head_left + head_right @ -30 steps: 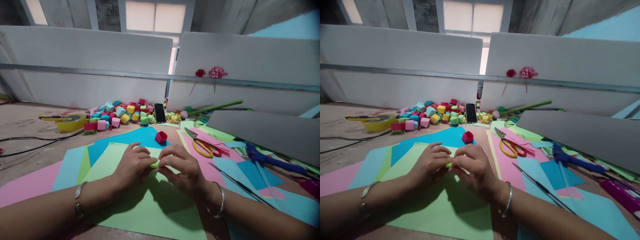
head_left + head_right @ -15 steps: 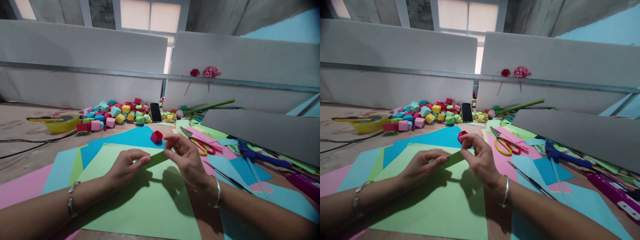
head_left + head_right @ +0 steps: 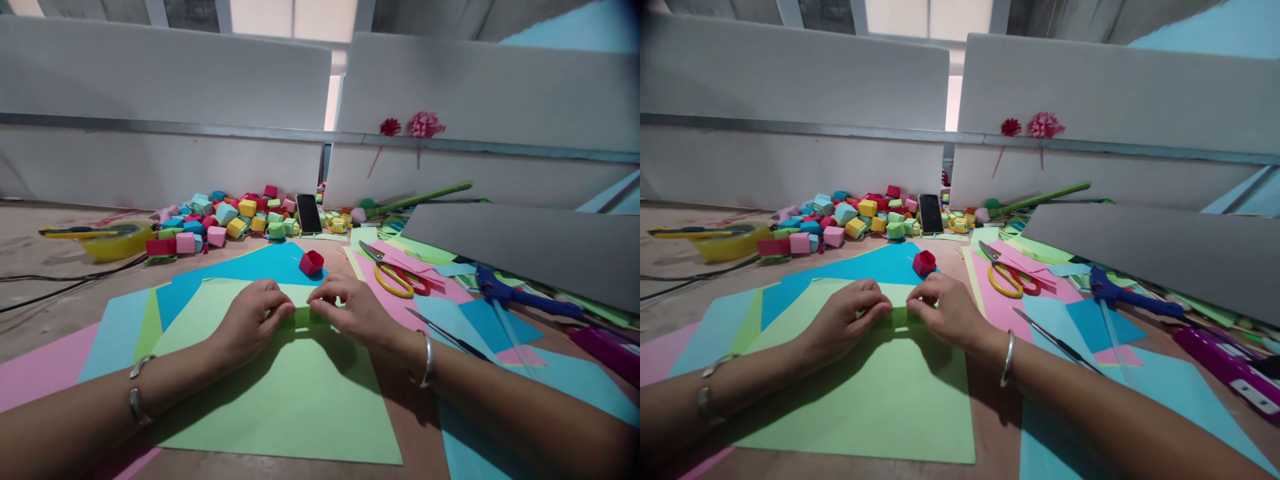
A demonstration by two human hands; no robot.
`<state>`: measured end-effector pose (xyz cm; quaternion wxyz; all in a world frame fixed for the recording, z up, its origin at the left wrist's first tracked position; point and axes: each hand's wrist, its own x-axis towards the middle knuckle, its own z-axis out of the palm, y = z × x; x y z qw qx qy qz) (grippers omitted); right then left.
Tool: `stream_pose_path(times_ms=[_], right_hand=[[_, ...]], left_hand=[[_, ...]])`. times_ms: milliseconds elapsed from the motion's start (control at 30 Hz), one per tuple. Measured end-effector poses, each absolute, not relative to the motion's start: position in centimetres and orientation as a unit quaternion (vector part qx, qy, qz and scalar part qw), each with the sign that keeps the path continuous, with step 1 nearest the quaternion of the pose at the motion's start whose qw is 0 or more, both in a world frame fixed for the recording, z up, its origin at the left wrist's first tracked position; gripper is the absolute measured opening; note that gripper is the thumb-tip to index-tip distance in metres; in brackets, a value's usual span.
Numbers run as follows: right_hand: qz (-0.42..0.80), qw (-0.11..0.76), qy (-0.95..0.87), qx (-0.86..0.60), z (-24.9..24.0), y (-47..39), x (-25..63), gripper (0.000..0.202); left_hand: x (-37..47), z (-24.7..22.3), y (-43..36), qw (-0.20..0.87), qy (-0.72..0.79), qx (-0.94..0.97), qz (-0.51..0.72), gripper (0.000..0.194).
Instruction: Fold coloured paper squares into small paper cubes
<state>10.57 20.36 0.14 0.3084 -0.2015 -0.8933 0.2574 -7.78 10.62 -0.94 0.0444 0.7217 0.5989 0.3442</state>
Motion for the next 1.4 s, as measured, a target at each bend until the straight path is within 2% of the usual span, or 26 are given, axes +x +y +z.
stream_pose_path(times_ms=[167,433,533,700,833,900,1067,1133,1267,1400], right_hand=[[0.244,0.236,-0.912,-0.230,0.3,20.3,10.4,0.014],[0.240,0.203,-0.922,-0.227,-1.0,20.4,10.1,0.011],[0.237,0.226,-0.918,-0.223,-1.2,20.7,10.1,0.012],[0.246,0.332,-0.885,-0.215,-1.1,21.4,10.6,0.013],[0.261,0.404,-0.856,-0.188,-1.2,21.7,10.7,0.012],[0.266,0.423,-0.847,-0.181,-1.3,21.8,10.7,0.011],[0.282,0.434,-0.838,-0.172,-1.8,22.1,10.6,0.009],[0.280,0.444,-0.835,-0.163,-2.0,22.2,10.6,0.009],[0.267,0.451,-0.841,-0.133,-2.1,22.1,10.7,0.012],[0.244,0.446,-0.853,-0.115,-2.0,22.0,10.7,0.013]], left_hand=[[-7.5,-0.7,10.5,0.041,0.606,0.732,0.309,0.027],[-7.6,-1.2,10.9,0.092,0.641,0.698,0.306,0.013],[-8.0,-1.4,11.1,0.093,0.643,0.682,0.336,0.018],[-8.4,-1.1,11.3,0.086,0.654,0.621,0.423,0.043],[-8.2,-0.8,11.0,0.096,0.641,0.602,0.467,0.028],[-7.9,-0.9,10.8,0.100,0.620,0.611,0.482,0.038],[-7.5,-1.0,10.6,0.126,0.569,0.625,0.519,0.030],[-7.4,-0.8,10.6,0.182,0.549,0.618,0.532,0.037],[-7.6,-0.5,10.7,0.285,0.555,0.575,0.529,0.030],[-7.9,-0.7,11.0,0.260,0.590,0.571,0.508,0.036]])
